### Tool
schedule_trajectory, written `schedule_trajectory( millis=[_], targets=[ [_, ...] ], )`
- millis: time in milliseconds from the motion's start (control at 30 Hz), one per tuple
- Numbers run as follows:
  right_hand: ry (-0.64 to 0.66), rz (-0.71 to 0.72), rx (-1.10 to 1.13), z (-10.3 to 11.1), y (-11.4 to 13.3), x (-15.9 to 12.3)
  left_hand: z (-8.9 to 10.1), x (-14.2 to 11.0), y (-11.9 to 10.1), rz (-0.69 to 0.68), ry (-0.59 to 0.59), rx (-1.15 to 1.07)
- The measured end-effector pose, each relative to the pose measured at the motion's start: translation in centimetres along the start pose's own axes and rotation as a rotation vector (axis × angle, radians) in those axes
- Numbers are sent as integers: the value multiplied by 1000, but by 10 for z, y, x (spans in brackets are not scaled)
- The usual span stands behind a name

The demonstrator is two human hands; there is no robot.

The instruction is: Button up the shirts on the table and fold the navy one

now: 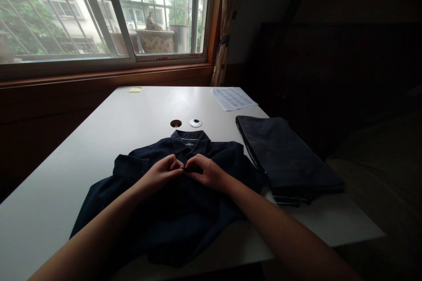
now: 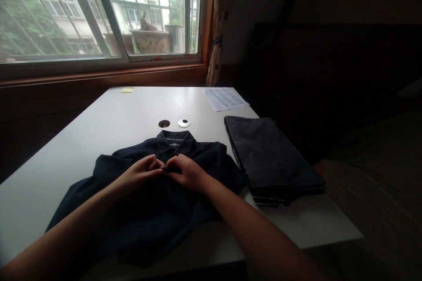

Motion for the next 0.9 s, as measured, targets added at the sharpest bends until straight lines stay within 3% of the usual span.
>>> schedule_trajectory(
  millis=[233, 700, 900],
  targets=[
    [-6, 27, -107, 0, 3, 1, 2, -1, 1, 15, -16, 42],
    [26, 18, -58, 0, 2, 3, -4, -4, -14, -83, -103, 511],
    [48, -12, -52, -2, 3, 5, -7, -4, -16, -55, -69, 442]
  ],
)
Point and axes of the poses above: each hand's wrist, its own x-axis towards the middle knuckle, its own z-axis out of the back of the hand, y = z × x, the point moved 8 cm from there along x, towards the middle knuckle, and after that the axes turned 9 degrees about y, right-handed, at the moved point
